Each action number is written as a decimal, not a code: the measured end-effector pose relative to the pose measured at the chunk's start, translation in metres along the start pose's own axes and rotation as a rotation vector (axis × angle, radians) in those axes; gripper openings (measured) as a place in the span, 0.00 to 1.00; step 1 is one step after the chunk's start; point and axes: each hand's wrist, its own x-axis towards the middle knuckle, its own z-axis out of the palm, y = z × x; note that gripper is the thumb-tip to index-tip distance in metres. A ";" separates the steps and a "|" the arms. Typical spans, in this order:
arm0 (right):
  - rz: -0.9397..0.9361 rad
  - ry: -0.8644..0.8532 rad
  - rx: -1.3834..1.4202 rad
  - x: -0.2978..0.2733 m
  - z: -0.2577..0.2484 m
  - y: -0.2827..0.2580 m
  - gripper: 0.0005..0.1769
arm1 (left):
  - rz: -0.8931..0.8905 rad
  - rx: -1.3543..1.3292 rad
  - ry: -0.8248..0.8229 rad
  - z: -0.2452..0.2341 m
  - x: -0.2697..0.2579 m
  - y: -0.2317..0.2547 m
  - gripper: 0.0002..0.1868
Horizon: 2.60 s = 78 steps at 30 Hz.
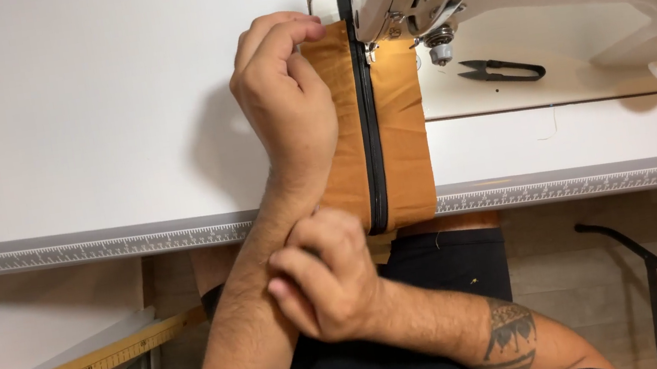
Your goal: Sewing a black zipper onto a piece of brown leather or heavy fabric using an industrial sewing machine.
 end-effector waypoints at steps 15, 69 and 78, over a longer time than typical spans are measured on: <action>0.123 0.021 -0.029 -0.015 -0.002 0.025 0.16 | -0.062 0.057 -0.021 0.011 -0.009 -0.016 0.19; -0.377 -0.662 -0.373 0.010 -0.117 0.142 0.15 | 0.416 0.388 -0.834 -0.040 -0.066 -0.020 0.20; -0.381 -0.677 -0.359 0.015 -0.117 0.145 0.17 | 0.408 0.371 -0.849 -0.038 -0.062 -0.028 0.22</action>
